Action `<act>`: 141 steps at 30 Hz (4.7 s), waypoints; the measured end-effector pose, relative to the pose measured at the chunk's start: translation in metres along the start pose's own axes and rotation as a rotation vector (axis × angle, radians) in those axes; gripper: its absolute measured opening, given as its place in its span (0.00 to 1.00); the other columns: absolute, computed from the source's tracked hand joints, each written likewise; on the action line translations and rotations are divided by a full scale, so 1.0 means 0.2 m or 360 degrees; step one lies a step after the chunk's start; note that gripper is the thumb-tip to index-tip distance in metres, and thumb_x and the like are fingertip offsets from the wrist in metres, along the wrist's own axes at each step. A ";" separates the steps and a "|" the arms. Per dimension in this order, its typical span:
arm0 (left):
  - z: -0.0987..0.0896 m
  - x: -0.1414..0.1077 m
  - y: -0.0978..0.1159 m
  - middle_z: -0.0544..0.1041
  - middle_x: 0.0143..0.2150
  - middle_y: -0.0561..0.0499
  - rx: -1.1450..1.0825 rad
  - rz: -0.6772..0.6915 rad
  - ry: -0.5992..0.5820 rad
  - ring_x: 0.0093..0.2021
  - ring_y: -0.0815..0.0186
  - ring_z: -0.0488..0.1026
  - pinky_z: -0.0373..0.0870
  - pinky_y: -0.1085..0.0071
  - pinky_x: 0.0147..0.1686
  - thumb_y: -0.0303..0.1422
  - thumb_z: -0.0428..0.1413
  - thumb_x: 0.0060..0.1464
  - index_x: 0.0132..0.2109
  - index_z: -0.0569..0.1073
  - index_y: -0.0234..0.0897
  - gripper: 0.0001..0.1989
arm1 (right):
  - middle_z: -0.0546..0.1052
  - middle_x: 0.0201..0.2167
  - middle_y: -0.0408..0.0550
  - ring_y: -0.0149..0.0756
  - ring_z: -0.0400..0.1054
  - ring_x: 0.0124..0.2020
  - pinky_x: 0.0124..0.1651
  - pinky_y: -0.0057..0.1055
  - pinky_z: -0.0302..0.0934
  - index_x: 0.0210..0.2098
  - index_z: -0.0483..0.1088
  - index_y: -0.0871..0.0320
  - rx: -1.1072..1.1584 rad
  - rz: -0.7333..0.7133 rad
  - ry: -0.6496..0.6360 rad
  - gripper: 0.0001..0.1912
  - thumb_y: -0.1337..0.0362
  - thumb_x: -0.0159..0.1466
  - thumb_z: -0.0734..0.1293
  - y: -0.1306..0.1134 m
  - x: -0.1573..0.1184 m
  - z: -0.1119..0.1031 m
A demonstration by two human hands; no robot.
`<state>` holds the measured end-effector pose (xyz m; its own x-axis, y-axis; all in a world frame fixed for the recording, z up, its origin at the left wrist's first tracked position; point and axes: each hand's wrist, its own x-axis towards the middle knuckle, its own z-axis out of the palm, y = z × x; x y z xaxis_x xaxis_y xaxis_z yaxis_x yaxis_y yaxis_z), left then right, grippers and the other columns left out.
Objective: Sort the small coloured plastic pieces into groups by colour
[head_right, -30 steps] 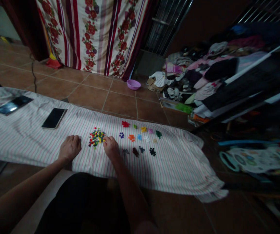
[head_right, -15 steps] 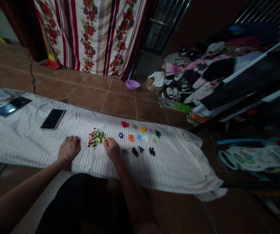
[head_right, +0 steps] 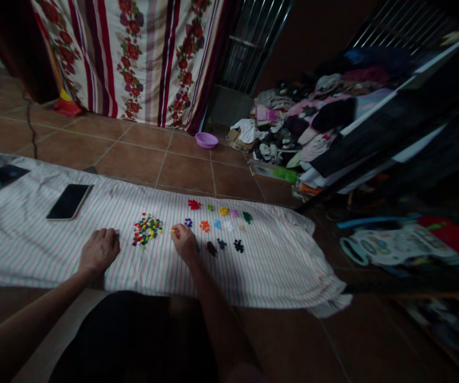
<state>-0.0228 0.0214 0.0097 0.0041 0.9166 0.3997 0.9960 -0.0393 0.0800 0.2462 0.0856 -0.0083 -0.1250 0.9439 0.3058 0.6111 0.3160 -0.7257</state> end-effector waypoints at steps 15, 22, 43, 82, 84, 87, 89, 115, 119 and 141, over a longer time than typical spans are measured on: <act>-0.01 0.00 0.00 0.69 0.30 0.44 0.0064 0.0040 -0.0025 0.35 0.58 0.65 0.60 0.61 0.40 0.33 0.40 0.60 0.35 0.68 0.37 0.13 | 0.73 0.27 0.46 0.33 0.67 0.28 0.35 0.28 0.62 0.31 0.72 0.57 -0.0211 0.0147 0.0280 0.10 0.60 0.59 0.61 0.18 0.12 -0.38; 0.01 -0.01 0.00 0.70 0.31 0.45 0.0137 0.0025 -0.0017 0.36 0.58 0.66 0.61 0.63 0.40 0.33 0.40 0.60 0.36 0.68 0.36 0.13 | 0.76 0.32 0.48 0.34 0.69 0.31 0.39 0.31 0.64 0.33 0.74 0.58 -0.0296 0.0208 0.0429 0.10 0.64 0.56 0.62 0.33 0.18 -0.53; 0.01 -0.01 0.00 0.69 0.30 0.46 0.0115 0.0015 0.0024 0.37 0.59 0.65 0.60 0.64 0.41 0.33 0.42 0.61 0.35 0.67 0.38 0.11 | 0.76 0.37 0.51 0.36 0.68 0.38 0.43 0.30 0.59 0.38 0.75 0.59 -0.1072 0.0444 0.0207 0.10 0.70 0.61 0.62 0.48 0.41 -0.61; 0.02 0.00 0.00 0.70 0.32 0.44 0.0058 0.0004 -0.0025 0.37 0.57 0.65 0.61 0.62 0.42 0.31 0.42 0.59 0.37 0.68 0.37 0.10 | 0.74 0.34 0.46 0.33 0.69 0.34 0.40 0.28 0.64 0.38 0.75 0.55 -0.0182 -0.0202 -0.0196 0.10 0.68 0.63 0.62 -0.02 0.10 -0.05; 0.03 -0.01 0.00 0.70 0.32 0.44 0.0059 0.0008 -0.0014 0.38 0.57 0.65 0.61 0.62 0.42 0.31 0.42 0.59 0.37 0.68 0.37 0.11 | 0.74 0.35 0.46 0.33 0.69 0.36 0.42 0.28 0.64 0.39 0.75 0.55 -0.0169 -0.0200 -0.0236 0.10 0.69 0.62 0.62 -0.05 0.07 0.03; 0.03 -0.01 -0.01 0.70 0.33 0.44 0.0042 -0.0006 -0.0014 0.38 0.57 0.65 0.60 0.62 0.42 0.31 0.42 0.60 0.37 0.68 0.37 0.11 | 0.74 0.36 0.47 0.34 0.69 0.38 0.45 0.28 0.63 0.40 0.75 0.55 -0.0203 -0.0192 -0.0275 0.11 0.71 0.62 0.63 -0.08 0.04 0.10; 0.03 -0.01 -0.01 0.70 0.33 0.44 0.0002 -0.0028 -0.0014 0.38 0.57 0.65 0.60 0.62 0.41 0.32 0.42 0.60 0.37 0.69 0.37 0.12 | 0.74 0.36 0.47 0.34 0.69 0.39 0.45 0.29 0.63 0.40 0.74 0.55 -0.0247 -0.0186 -0.0293 0.11 0.72 0.61 0.63 -0.09 0.03 0.13; -0.01 -0.01 0.01 0.70 0.30 0.44 0.0043 0.0018 0.0026 0.35 0.58 0.65 0.60 0.63 0.38 0.33 0.42 0.59 0.34 0.68 0.37 0.12 | 0.75 0.33 0.46 0.34 0.69 0.34 0.40 0.28 0.64 0.36 0.73 0.55 -0.0192 -0.0106 -0.0089 0.12 0.73 0.58 0.61 -0.07 -0.03 0.05; -0.01 -0.01 0.00 0.70 0.30 0.44 0.0049 0.0035 0.0044 0.35 0.58 0.65 0.60 0.63 0.38 0.33 0.41 0.59 0.34 0.68 0.38 0.12 | 0.75 0.33 0.47 0.35 0.70 0.35 0.40 0.30 0.65 0.35 0.75 0.55 -0.0166 -0.0086 -0.0050 0.12 0.72 0.58 0.61 -0.04 -0.02 -0.02; 0.01 -0.01 0.00 0.69 0.30 0.46 0.0087 0.0034 0.0026 0.35 0.60 0.66 0.60 0.64 0.39 0.34 0.41 0.60 0.35 0.67 0.37 0.12 | 0.78 0.37 0.49 0.35 0.71 0.38 0.42 0.29 0.63 0.41 0.73 0.59 -0.0696 0.0619 0.0377 0.12 0.68 0.60 0.61 0.29 0.22 -0.61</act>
<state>-0.0234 0.0212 0.0063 0.0244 0.9092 0.4156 0.9991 -0.0367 0.0215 0.3714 0.1350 0.0375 0.3162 0.9192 0.2348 0.8465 -0.1616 -0.5073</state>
